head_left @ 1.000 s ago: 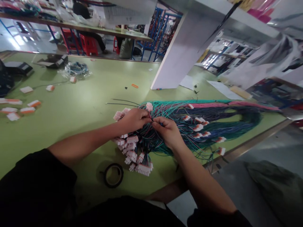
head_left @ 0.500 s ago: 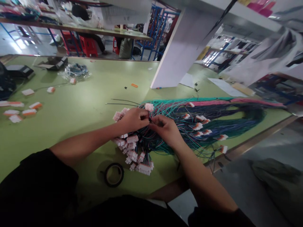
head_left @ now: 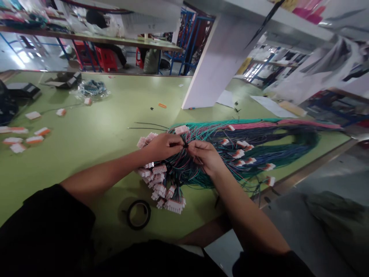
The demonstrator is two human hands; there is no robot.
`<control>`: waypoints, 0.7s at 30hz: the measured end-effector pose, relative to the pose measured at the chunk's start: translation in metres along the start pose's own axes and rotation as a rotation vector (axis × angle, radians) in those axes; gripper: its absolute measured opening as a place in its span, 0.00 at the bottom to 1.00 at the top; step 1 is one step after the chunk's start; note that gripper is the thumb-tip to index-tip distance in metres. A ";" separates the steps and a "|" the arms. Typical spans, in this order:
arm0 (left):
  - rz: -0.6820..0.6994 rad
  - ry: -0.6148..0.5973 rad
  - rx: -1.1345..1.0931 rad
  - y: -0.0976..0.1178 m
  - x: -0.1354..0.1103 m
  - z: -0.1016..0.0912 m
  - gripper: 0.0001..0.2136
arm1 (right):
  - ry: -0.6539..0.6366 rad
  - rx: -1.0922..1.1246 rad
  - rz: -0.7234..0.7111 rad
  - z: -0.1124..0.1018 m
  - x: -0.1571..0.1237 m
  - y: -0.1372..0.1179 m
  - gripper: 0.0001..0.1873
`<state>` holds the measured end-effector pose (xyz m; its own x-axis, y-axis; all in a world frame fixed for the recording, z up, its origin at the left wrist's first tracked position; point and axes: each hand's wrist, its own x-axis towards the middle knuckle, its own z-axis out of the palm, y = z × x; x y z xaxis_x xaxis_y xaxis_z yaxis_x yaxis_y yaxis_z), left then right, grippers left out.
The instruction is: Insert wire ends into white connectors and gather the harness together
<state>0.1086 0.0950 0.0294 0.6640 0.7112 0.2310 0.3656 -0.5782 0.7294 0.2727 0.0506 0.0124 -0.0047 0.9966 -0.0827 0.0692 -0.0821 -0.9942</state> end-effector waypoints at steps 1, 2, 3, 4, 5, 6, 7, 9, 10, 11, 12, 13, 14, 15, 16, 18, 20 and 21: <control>-0.007 -0.003 -0.011 0.000 0.000 -0.001 0.06 | 0.026 -0.053 -0.062 -0.001 -0.001 0.000 0.12; -0.019 -0.011 -0.019 0.000 0.000 -0.001 0.07 | 0.062 -0.126 -0.138 -0.001 -0.001 0.000 0.11; -0.032 -0.020 -0.023 0.000 0.000 -0.002 0.08 | 0.096 -0.212 -0.214 -0.001 -0.002 0.000 0.10; -0.043 -0.027 -0.023 0.000 0.000 -0.003 0.09 | 0.123 -0.301 -0.282 -0.001 -0.003 0.000 0.09; -0.054 -0.029 -0.018 0.000 -0.001 -0.003 0.08 | 0.143 -0.384 -0.338 0.000 -0.004 0.000 0.08; -0.067 -0.027 -0.011 0.000 -0.001 -0.003 0.06 | 0.155 -0.458 -0.382 0.001 -0.005 0.001 0.07; -0.082 -0.023 -0.006 0.000 -0.001 -0.002 0.07 | 0.162 -0.521 -0.416 0.001 -0.005 0.001 0.06; -0.116 -0.007 0.003 0.000 -0.001 -0.001 0.09 | 0.176 -0.610 -0.464 0.003 -0.006 0.001 0.06; -0.124 0.002 0.016 0.000 0.000 -0.001 0.09 | 0.185 -0.633 -0.477 0.004 -0.006 0.001 0.05; -0.122 0.012 0.036 0.000 0.000 0.000 0.09 | 0.190 -0.639 -0.479 0.004 -0.006 0.001 0.05; -0.106 0.022 0.063 0.000 0.000 0.000 0.08 | 0.186 -0.625 -0.466 0.005 -0.005 0.001 0.06; -0.081 0.030 0.094 0.000 -0.001 0.001 0.07 | 0.175 -0.591 -0.442 0.004 -0.005 0.000 0.06; -0.048 0.033 0.121 0.000 -0.001 0.001 0.07 | 0.157 -0.536 -0.408 0.004 -0.005 0.000 0.07; -0.013 0.032 0.144 -0.001 -0.001 0.002 0.07 | 0.136 -0.461 -0.365 0.003 -0.005 0.000 0.07; 0.020 0.029 0.162 -0.001 -0.001 0.002 0.07 | 0.112 -0.371 -0.310 0.002 -0.005 0.000 0.08; 0.076 0.025 0.202 -0.003 -0.001 0.003 0.07 | 0.062 -0.183 -0.178 0.001 -0.005 0.001 0.11; 0.110 0.012 0.254 -0.003 0.000 0.004 0.08 | 0.008 -0.031 -0.041 0.000 -0.004 0.002 0.12; 0.118 -0.002 0.285 -0.003 0.000 0.004 0.08 | -0.017 0.017 0.013 0.000 -0.003 0.002 0.13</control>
<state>0.1104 0.0954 0.0245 0.7138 0.6316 0.3024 0.4538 -0.7461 0.4871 0.2727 0.0471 0.0106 -0.0210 0.9951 -0.0964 0.0522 -0.0952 -0.9941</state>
